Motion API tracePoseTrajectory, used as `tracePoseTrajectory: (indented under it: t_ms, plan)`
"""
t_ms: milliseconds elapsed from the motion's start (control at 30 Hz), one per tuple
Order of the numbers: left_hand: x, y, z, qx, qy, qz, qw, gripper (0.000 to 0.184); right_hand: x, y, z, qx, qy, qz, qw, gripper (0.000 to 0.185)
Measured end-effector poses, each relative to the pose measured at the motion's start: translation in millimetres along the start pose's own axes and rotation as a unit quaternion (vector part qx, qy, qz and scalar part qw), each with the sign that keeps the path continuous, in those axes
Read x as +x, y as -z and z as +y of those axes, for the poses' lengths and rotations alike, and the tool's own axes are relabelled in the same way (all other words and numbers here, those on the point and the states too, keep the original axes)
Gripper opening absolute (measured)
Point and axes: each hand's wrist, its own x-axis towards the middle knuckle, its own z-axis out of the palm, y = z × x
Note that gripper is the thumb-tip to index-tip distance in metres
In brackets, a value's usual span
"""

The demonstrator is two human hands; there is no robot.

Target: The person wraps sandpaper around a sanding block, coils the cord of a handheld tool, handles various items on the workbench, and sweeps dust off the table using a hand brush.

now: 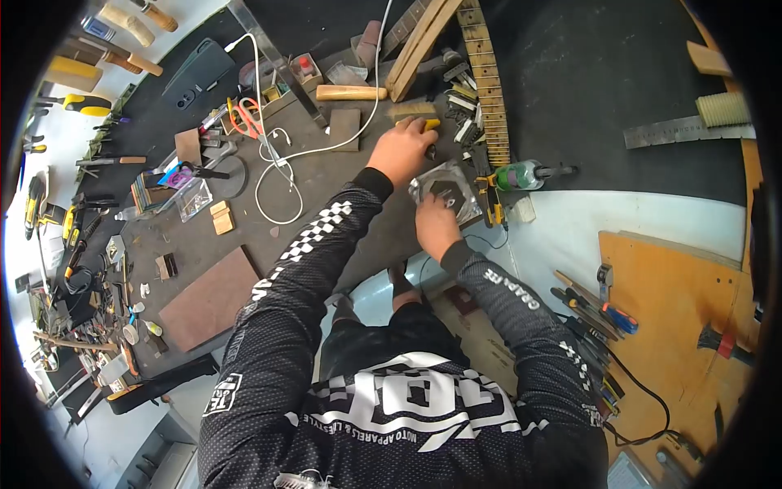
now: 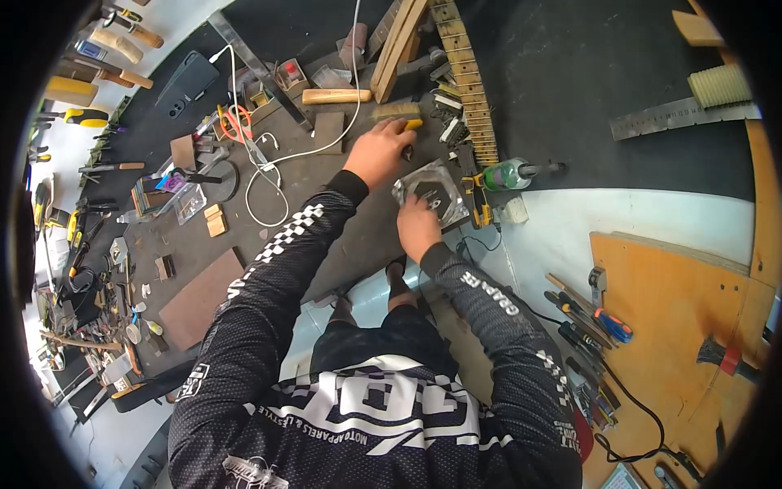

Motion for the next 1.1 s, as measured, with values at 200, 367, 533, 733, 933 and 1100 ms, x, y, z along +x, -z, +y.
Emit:
tracePoseTrajectory:
  t_ms: [200, 367, 533, 733, 933, 1100]
  plan:
    - [-96, 39, 59, -0.120, -0.004, -0.110, 0.987, 0.039, -77, 40, 6, 0.256, -0.043, 0.045, 0.965, 0.051]
    - [-54, 65, 26, -0.118, 0.060, -0.057, 0.990, 0.041, -89, 3, 7, 0.150, -0.018, 0.047, 0.987, 0.054]
    - [-36, 4, 16, -0.044, 0.035, -0.044, 0.997, 0.039, -90, -1, 24, 0.213, 0.029, 0.007, 0.977, 0.032]
    - [-101, 73, 74, -0.197, 0.052, -0.141, 0.969, 0.034, -144, 26, 30, 0.329, 0.035, 0.098, 0.938, 0.018]
    - [-29, 16, 4, -0.053, 0.046, -0.001, 0.998, 0.040, -158, 84, 38, 0.413, -0.111, 0.246, 0.870, 0.024]
    - [-146, 51, 83, -0.204, 0.048, -0.143, 0.967, 0.037, -184, 89, 56, 0.568, -0.300, 0.298, 0.707, 0.008]
